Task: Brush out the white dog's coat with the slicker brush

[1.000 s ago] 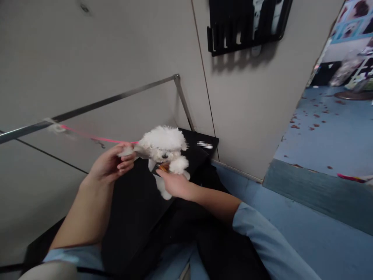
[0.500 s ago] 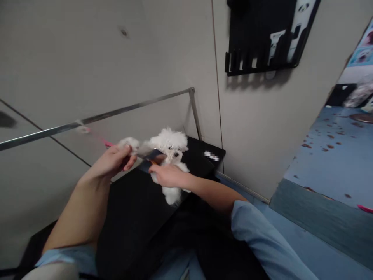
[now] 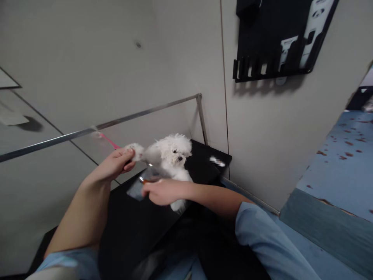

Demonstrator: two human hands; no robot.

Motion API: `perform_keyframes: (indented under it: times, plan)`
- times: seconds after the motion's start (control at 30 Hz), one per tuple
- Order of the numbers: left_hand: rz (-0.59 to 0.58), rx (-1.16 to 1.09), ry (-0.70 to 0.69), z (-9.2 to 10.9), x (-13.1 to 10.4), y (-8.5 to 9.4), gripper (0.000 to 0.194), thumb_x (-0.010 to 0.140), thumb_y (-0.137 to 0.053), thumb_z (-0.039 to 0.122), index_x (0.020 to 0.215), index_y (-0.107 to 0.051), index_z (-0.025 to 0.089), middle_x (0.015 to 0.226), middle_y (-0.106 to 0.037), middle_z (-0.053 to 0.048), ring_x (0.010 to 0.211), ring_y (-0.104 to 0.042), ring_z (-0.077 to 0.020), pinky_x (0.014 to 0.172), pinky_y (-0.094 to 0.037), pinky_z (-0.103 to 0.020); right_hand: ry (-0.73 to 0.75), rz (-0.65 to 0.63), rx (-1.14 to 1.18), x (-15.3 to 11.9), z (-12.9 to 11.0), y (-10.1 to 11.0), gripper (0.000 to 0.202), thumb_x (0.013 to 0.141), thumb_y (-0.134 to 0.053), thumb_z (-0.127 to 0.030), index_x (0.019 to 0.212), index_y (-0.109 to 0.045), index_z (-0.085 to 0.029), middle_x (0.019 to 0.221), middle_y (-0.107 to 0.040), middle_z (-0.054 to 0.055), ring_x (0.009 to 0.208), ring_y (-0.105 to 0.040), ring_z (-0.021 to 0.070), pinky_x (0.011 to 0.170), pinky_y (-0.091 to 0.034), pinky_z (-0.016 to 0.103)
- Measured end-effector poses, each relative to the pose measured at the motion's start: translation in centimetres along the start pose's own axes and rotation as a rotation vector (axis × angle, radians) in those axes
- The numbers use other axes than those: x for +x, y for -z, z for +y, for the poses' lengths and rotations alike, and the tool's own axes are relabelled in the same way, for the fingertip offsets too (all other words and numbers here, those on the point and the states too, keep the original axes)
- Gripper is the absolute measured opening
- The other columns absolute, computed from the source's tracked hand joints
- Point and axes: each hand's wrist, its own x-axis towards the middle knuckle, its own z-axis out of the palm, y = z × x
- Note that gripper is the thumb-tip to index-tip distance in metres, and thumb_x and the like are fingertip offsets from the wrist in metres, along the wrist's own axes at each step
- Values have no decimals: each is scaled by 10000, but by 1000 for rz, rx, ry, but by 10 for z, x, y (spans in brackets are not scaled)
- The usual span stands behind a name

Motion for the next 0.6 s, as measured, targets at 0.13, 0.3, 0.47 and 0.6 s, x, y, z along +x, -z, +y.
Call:
perform_keyframes:
  times: [0.13, 0.3, 0.47, 0.6]
  plan:
    - [15, -36, -34, 0, 1, -2, 634, 793, -555, 732, 488, -399, 199, 377, -343, 27, 348, -247, -53, 340, -192, -193, -192, 196, -25, -1, 9, -10, 294, 910, -447, -191, 1153, -598, -258, 997, -699, 35, 829, -641, 188, 746, -470, 289]
    - [1, -56, -82, 1, 0, -10, 650, 780, -572, 760, 500, -422, 193, 369, -371, 25, 332, -297, -57, 336, -226, -193, -273, 88, 285, -6, 14, -30, 208, 908, -460, -227, 1064, -597, -221, 711, -659, -13, 629, -610, 145, 613, -443, 240]
    - [65, -92, -114, 0, -1, -19, 663, 760, -615, 761, 487, -439, 182, 362, -394, 23, 322, -332, -56, 331, -254, -189, -318, 249, 194, -10, 17, -41, 258, 910, -450, -197, 1131, -573, -250, 743, -647, -31, 727, -629, 141, 682, -453, 233]
    - [57, -100, -169, 0, -4, -26, 667, 804, -609, 722, 465, -442, 173, 365, -420, 18, 313, -344, -50, 328, -256, -179, -302, 106, 333, -13, 18, -50, 218, 905, -463, -211, 1089, -579, -231, 680, -644, -43, 659, -634, 126, 607, -449, 208]
